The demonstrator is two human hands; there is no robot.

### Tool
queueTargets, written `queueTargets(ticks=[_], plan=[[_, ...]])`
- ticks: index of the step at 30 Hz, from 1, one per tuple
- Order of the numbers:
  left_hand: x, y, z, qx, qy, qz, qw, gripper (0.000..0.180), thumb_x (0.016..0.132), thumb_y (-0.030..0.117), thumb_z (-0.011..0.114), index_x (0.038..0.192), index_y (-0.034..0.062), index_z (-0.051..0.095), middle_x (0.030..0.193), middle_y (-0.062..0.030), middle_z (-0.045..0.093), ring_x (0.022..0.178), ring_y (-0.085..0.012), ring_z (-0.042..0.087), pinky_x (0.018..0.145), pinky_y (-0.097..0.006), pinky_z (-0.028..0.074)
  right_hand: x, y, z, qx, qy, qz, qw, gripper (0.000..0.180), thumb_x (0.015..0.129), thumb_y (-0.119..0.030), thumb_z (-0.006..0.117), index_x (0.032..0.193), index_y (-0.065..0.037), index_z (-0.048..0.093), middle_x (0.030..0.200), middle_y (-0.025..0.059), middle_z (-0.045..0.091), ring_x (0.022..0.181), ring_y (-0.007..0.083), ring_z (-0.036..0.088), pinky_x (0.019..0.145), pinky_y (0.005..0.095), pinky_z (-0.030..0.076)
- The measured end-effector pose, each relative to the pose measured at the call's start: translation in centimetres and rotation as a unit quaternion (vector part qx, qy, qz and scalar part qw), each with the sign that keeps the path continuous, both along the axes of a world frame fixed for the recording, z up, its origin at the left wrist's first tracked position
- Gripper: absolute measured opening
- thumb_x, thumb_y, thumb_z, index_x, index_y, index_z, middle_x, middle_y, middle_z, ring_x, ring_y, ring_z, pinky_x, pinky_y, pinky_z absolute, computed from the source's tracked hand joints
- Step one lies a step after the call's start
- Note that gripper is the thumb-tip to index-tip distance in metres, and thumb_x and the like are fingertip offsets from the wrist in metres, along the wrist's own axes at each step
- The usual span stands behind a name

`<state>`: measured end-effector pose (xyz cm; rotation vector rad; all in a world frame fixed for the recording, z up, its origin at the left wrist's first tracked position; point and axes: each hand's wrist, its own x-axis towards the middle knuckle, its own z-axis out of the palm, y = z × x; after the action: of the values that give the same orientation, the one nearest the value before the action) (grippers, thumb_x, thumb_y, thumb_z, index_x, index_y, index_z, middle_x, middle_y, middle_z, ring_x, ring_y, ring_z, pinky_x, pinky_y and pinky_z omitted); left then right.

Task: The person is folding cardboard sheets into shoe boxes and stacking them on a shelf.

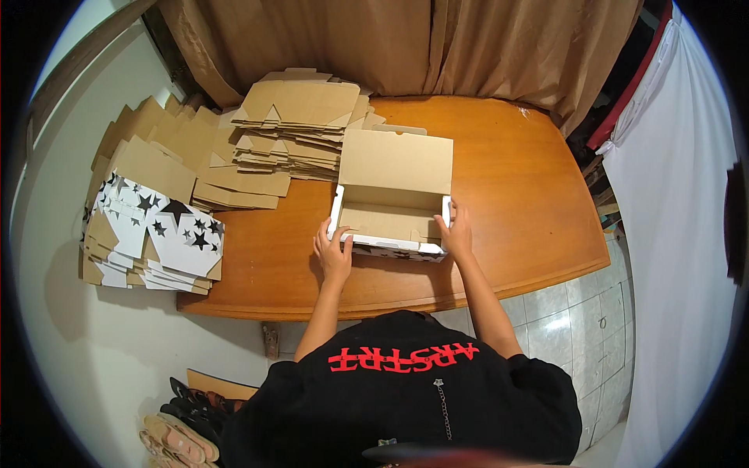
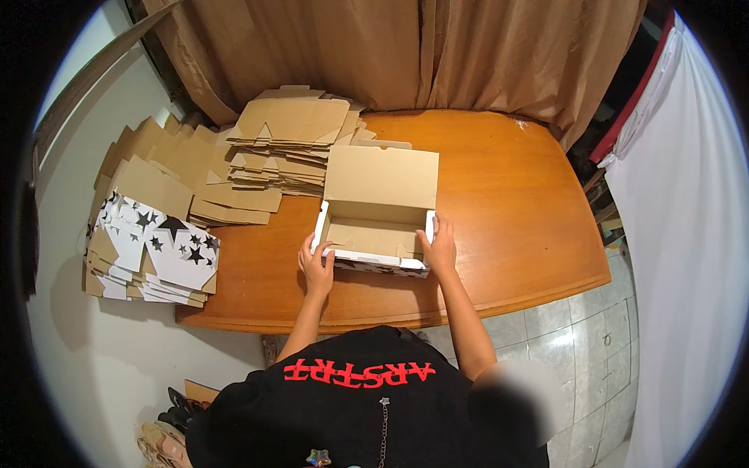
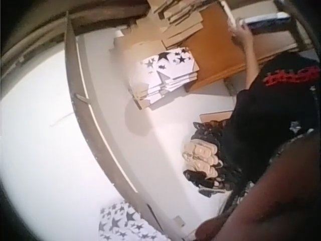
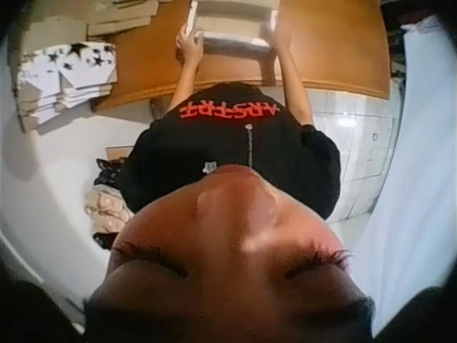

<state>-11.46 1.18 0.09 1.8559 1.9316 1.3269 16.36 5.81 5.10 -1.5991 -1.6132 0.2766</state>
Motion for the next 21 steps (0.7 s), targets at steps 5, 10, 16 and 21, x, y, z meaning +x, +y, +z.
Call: queueTargets(ticks=[5,10,16,21], plan=[[0.3,0.3,0.2,0.022,-0.162,-0.039,0.986,0.033,0.086,0.025,0.056,0.113,0.0067,0.051,0.132,-0.0131,0.034,0.121,-0.0319,0.035,0.101,-0.044,0.027,0.3,-0.2,0.7,0.010,0.031,0.026,0.999,0.053,0.081,-0.021,0.060,0.124,0.002,0.039,0.116,0.0209,0.045,0.097,0.0324,0.053,0.083,0.0394,0.044],[0.4,1.2,-0.2,0.061,-0.199,-0.027,0.978,0.043,0.078,0.013,0.063,0.115,0.0054,0.043,0.126,-0.0127,0.035,0.116,-0.0301,0.039,0.097,-0.041,0.032,0.8,3.9,0.6,0.026,0.072,0.014,0.997,0.061,0.080,-0.021,0.062,0.129,0.002,0.033,0.121,0.0231,0.042,0.104,0.0332,0.051,0.083,0.0392,0.043],[0.6,1.2,0.1,0.035,-0.206,-0.009,0.978,0.042,0.075,0.010,0.064,0.113,0.0075,0.045,0.124,-0.0113,0.036,0.114,-0.0299,0.040,0.095,-0.040,0.033,-0.2,7.4,4.5,-0.092,0.476,0.009,0.874,0.073,0.084,-0.034,0.059,0.136,0.001,0.021,0.129,0.0214,0.040,0.113,0.0292,0.047,0.089,0.0364,0.041],[1.5,1.1,0.7,0.036,-0.198,0.016,0.979,0.041,0.076,0.011,0.064,0.112,0.0101,0.046,0.124,-0.0107,0.035,0.114,-0.0309,0.039,0.094,-0.041,0.033,0.4,8.0,3.2,-0.057,0.538,0.057,0.839,0.057,0.087,-0.054,0.043,0.123,-0.009,0.046,0.118,0.0058,0.051,0.115,0.0216,0.043,0.090,0.0413,0.032]])
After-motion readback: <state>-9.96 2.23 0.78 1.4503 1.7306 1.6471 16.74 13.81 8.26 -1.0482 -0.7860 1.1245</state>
